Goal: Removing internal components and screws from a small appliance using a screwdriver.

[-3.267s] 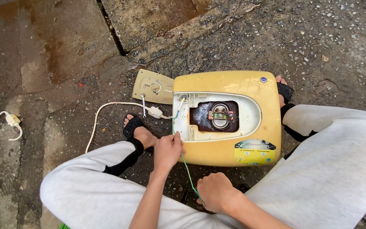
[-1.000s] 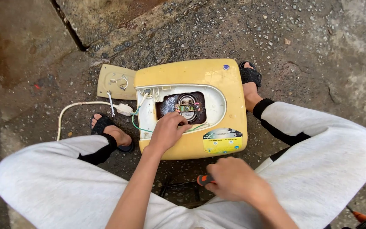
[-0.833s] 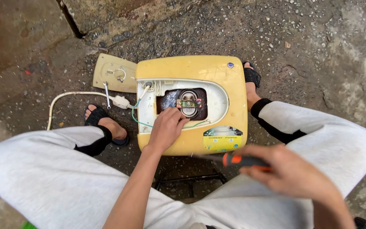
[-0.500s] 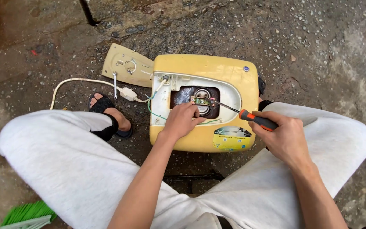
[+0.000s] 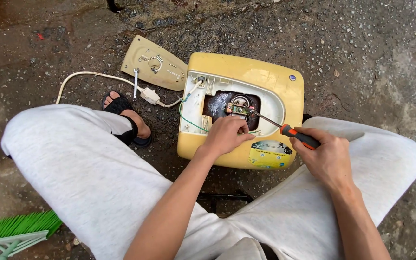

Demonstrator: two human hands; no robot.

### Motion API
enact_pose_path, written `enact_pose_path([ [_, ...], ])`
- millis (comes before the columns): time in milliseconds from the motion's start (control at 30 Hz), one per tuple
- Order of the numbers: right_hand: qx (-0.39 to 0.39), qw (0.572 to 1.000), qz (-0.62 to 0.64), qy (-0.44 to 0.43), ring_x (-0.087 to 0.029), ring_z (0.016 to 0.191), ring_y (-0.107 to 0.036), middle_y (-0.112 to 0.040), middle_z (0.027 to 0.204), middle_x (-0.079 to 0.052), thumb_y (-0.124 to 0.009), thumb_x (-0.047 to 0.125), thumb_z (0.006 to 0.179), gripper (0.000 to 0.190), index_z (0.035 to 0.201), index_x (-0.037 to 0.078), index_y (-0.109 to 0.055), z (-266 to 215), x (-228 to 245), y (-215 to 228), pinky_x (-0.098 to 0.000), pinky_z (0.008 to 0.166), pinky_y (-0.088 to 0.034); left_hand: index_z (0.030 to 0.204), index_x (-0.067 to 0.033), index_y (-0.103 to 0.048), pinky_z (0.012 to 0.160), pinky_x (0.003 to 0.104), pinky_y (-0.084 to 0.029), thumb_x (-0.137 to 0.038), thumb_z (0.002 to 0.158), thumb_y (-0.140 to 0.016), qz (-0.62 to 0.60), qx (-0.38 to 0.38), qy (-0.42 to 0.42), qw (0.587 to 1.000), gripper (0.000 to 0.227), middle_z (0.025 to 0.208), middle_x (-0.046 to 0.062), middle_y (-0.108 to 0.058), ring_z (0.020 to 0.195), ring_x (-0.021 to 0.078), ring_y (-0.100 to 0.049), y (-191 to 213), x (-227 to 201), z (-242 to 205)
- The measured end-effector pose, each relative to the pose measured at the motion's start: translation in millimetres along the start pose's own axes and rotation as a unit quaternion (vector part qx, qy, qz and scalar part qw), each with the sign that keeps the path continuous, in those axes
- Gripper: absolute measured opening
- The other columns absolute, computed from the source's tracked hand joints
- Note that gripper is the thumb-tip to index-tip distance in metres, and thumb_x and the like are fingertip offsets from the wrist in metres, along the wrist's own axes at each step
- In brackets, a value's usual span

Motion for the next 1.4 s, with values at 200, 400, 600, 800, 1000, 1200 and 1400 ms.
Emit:
enact_pose_path([
  [200,0.018,0.999,0.017,-0.044,-0.022,0.056,-0.062,-0.07,0.068,-0.014,-0.082,0.025,0.081,0.031,0.111,0.025,-0.082,3,-3,-2,-0.0342,0.052,-0.051,0.085,-0.0174,-0.061,0.079,0.041,-0.048,-0.035,0.098,-0.062,0.059,0.055,0.019,0.997,0.022,0.076,-0.001,-0.061,0.086,0.0241,-0.065,-14,18,11],
  [400,0.031,0.998,0.001,-0.055,-0.028,0.064,-0.066,-0.072,0.073,-0.017,-0.08,0.026,0.083,0.03,0.113,0.022,-0.082,0,9,3,-0.0412,0.058,-0.053,0.09,-0.0156,-0.061,0.082,0.045,-0.048,-0.036,0.099,-0.059,0.115,0.066,-0.008,0.991,0.022,0.083,0.004,-0.065,0.093,0.0287,-0.066,-23,15,11],
  [600,0.125,0.968,-0.204,0.083,-0.032,0.059,-0.067,-0.077,0.073,-0.016,-0.075,0.023,0.082,0.027,0.102,0.006,-0.081,38,96,26,-0.042,0.06,-0.054,0.091,-0.0094,-0.067,0.079,0.043,-0.051,-0.026,0.098,-0.062,0.118,-0.024,-0.041,0.992,0.019,0.088,0.008,-0.068,0.09,0.0305,-0.067,-9,-5,-2],
  [800,0.278,0.898,-0.339,0.017,-0.029,0.051,-0.067,-0.072,0.057,-0.009,-0.07,0.033,0.08,0.03,0.068,0.009,-0.081,122,130,-5,-0.042,0.058,-0.057,0.09,-0.0106,-0.063,0.068,0.043,-0.054,-0.026,0.099,-0.058,0.096,-0.013,-0.046,0.994,0.019,0.08,0.01,-0.063,0.082,0.0333,-0.069,-1,-13,-11],
  [1000,0.358,0.813,-0.448,0.104,-0.021,0.036,-0.061,-0.065,0.051,-0.006,-0.07,0.034,0.081,0.03,0.074,0.007,-0.078,148,144,-41,-0.0354,0.045,-0.056,0.09,-0.012,-0.06,0.061,0.041,-0.053,-0.027,0.102,-0.052,0.089,-0.041,-0.015,0.995,0.021,0.072,0.008,-0.062,0.071,0.0297,-0.068,-1,-3,-18],
  [1200,0.321,0.769,-0.524,0.176,-0.03,0.075,-0.077,-0.077,0.083,-0.013,-0.055,0.042,0.092,0.04,0.102,0.012,-0.079,116,156,-17,-0.0446,0.066,-0.063,0.093,-0.0105,-0.063,0.059,0.042,-0.054,-0.026,0.104,-0.051,0.077,-0.06,-0.021,0.995,0.023,0.071,0.01,-0.064,0.068,0.0309,-0.069,5,0,-19],
  [1400,0.314,0.677,-0.594,0.3,-0.027,0.087,-0.078,-0.079,0.091,-0.007,-0.047,0.035,0.095,0.036,0.096,0.015,-0.077,90,148,0,-0.0407,0.075,-0.064,0.094,-0.0113,-0.068,0.06,0.042,-0.055,-0.024,0.103,-0.053,0.055,-0.046,0.005,0.997,0.022,0.074,0.008,-0.068,0.069,0.0322,-0.071,-5,6,-8],
])
Point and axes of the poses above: each hand's wrist, its own z-axis towards the middle knuckle, its own y-axis out of the back of the hand, x = y × z, the point moved 3 cm from there along z, towards the middle knuckle
